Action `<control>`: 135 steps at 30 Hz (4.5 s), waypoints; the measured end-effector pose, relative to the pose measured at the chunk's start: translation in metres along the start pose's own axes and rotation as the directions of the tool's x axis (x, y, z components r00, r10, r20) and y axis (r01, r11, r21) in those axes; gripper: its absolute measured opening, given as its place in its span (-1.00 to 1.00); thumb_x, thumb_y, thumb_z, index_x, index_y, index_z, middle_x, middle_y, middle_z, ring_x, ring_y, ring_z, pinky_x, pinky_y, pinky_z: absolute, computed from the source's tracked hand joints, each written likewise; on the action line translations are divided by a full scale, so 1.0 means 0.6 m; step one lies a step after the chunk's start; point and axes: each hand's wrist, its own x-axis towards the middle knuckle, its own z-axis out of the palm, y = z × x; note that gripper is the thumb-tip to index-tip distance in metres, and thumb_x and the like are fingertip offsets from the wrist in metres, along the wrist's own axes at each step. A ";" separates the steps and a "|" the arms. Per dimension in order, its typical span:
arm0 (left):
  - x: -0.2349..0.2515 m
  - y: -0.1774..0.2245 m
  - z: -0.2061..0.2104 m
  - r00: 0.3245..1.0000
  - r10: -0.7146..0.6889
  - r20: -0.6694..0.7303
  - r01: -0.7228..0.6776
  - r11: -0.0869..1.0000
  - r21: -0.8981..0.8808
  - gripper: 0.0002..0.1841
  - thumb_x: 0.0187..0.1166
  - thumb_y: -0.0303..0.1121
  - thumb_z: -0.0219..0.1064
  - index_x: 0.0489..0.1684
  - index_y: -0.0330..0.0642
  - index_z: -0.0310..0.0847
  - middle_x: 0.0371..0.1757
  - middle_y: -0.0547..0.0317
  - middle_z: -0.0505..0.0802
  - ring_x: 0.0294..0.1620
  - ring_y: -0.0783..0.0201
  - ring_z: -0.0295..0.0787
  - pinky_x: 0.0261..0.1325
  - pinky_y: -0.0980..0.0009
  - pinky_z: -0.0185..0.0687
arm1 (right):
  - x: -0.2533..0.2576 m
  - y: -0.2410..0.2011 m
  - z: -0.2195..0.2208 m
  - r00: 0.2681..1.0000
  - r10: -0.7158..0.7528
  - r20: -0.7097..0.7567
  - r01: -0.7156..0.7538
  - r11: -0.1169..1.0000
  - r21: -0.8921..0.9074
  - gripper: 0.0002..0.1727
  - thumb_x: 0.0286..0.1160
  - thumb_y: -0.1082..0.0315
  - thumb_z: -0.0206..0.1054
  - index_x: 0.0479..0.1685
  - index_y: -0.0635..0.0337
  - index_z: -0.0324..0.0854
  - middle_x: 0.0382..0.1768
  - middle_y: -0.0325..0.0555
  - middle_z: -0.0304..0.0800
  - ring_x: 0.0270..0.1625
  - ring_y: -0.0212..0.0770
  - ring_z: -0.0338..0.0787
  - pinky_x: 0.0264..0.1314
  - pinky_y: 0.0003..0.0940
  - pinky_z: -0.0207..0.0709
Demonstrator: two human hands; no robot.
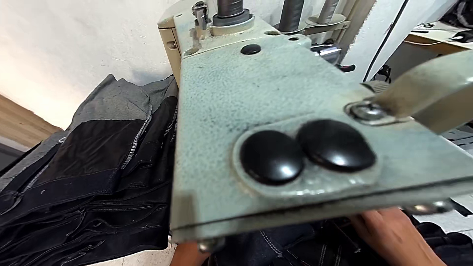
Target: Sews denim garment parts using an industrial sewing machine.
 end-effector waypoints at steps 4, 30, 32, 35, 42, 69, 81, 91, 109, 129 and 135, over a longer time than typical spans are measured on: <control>-0.013 -0.010 0.023 0.994 -0.015 -0.106 0.015 1.000 -0.004 -0.81 0.46 -0.48 0.31 -0.21 -0.44 0.80 -0.18 -0.16 0.92 0.00 0.11 0.91 0.22 0.23 0.72 | -0.073 0.000 -0.042 0.933 -0.141 0.330 0.057 0.966 0.250 -0.79 0.59 0.47 0.21 -0.11 0.21 0.79 -0.17 0.29 0.81 -0.07 0.35 0.81 0.04 0.27 0.60; -0.146 -0.051 -0.101 0.662 -0.736 -0.142 0.529 0.592 -0.607 -0.70 0.76 -0.33 -0.02 0.00 -0.24 0.67 -0.18 0.39 0.89 -0.10 0.56 0.84 0.13 0.43 0.80 | 0.090 -0.132 0.002 0.978 0.184 0.095 -0.183 0.556 0.811 -0.80 0.59 0.19 0.37 -0.10 0.13 0.78 -0.23 -0.31 0.91 -0.25 -0.48 0.88 -0.16 -0.47 0.83; -0.186 -0.093 -0.136 0.705 -0.695 -0.142 0.664 0.717 -0.214 -0.72 0.69 -0.28 0.14 -0.07 -0.27 0.73 -0.23 0.25 0.86 -0.13 0.40 0.81 0.11 0.27 0.74 | 0.093 -0.188 0.001 0.992 0.066 0.105 -0.123 0.514 0.849 -0.81 0.65 0.26 0.33 -0.10 0.17 0.78 -0.21 -0.22 0.90 -0.24 -0.53 0.84 -0.14 -0.61 0.76; -0.178 -0.054 -0.143 0.829 -0.543 -0.135 0.553 0.758 0.346 -0.67 0.54 -0.38 0.44 0.10 -0.49 0.72 -0.05 -0.45 0.83 -0.02 -0.47 0.81 0.02 -0.48 0.63 | 0.103 -0.205 0.004 0.985 0.068 0.159 -0.173 0.450 0.876 -0.86 0.58 0.34 0.37 -0.12 0.22 0.76 -0.31 -0.25 0.88 -0.38 -0.63 0.77 -0.33 -0.71 0.68; -0.047 0.019 -0.027 0.951 -0.238 0.196 0.261 0.960 -0.098 -0.49 0.67 0.03 0.29 0.18 -0.30 0.75 0.15 -0.12 0.87 0.27 0.01 0.80 0.39 -0.06 0.65 | 0.117 -0.193 -0.021 0.920 0.007 0.392 -0.376 0.299 0.877 -0.86 0.46 0.40 0.46 -0.07 0.16 0.75 -0.35 -0.48 0.84 -0.47 -0.71 0.68 -0.46 -0.74 0.58; -0.095 0.164 0.065 0.765 -0.638 0.092 0.455 0.433 -0.778 -0.80 0.52 -0.59 0.42 -0.10 -0.34 0.46 -0.36 0.05 0.92 -0.36 0.19 0.97 -0.16 0.25 0.94 | 0.109 -0.198 -0.036 0.939 -0.323 0.122 0.270 0.907 0.323 -0.65 0.59 0.62 0.15 0.05 0.12 0.84 -0.06 -0.06 0.89 0.13 -0.09 0.79 0.21 -0.45 0.60; -0.088 0.041 0.063 0.866 0.495 -0.072 -0.428 0.808 0.405 -0.71 0.78 -0.11 0.20 0.27 0.07 0.72 0.27 0.31 0.85 0.27 0.24 0.70 0.43 0.35 0.46 | 0.098 -0.130 -0.007 0.955 -0.208 0.212 0.036 0.790 0.611 -0.67 0.77 0.00 0.17 0.28 -0.23 0.74 -0.04 -0.14 0.81 -0.08 -0.32 0.83 -0.13 -0.42 0.72; -0.082 0.060 0.062 0.927 0.360 -0.108 -0.270 0.838 0.474 -0.70 0.78 -0.07 0.19 0.21 0.11 0.79 0.20 0.37 0.90 0.21 0.27 0.74 0.30 0.44 0.55 | 0.108 -0.114 0.020 0.968 0.019 0.250 -0.179 0.753 0.634 -0.48 0.76 -0.10 0.07 -0.28 0.07 0.78 -0.46 -0.29 0.80 -0.34 -0.60 0.74 -0.27 -0.61 0.57; -0.089 0.051 0.055 0.944 0.304 -0.127 -0.254 0.918 0.306 -0.72 0.75 -0.08 0.24 0.20 0.14 0.82 0.25 0.42 0.89 0.28 0.35 0.69 0.39 0.45 0.43 | 0.103 -0.109 0.014 0.963 -0.079 0.257 -0.107 0.764 0.636 -0.48 0.79 -0.08 0.08 -0.26 0.13 0.76 -0.44 -0.16 0.82 -0.30 -0.54 0.76 -0.22 -0.65 0.56; -0.070 0.058 0.021 0.971 0.029 -0.236 -0.007 0.996 0.094 -0.73 0.68 -0.18 0.29 -0.16 -0.10 0.88 -0.06 0.22 0.95 0.16 0.27 0.82 0.30 0.35 0.68 | 0.029 -0.080 0.012 0.810 0.061 0.584 -0.567 0.337 0.752 -0.39 0.28 -0.03 0.57 0.29 0.10 0.67 0.14 -0.39 0.85 0.21 -0.55 0.78 0.34 -0.49 0.67; -0.035 0.041 0.008 0.896 -0.401 0.193 0.411 0.912 -0.014 -0.40 0.72 0.10 0.15 0.30 -0.33 0.62 -0.03 -0.05 0.89 0.12 0.07 0.86 0.26 -0.05 0.69 | 0.018 -0.082 0.036 0.868 -0.001 0.497 -0.485 0.219 0.847 -0.61 0.41 -0.05 0.49 0.04 -0.05 0.60 -0.14 -0.58 0.84 -0.05 -0.66 0.80 0.06 -0.59 0.71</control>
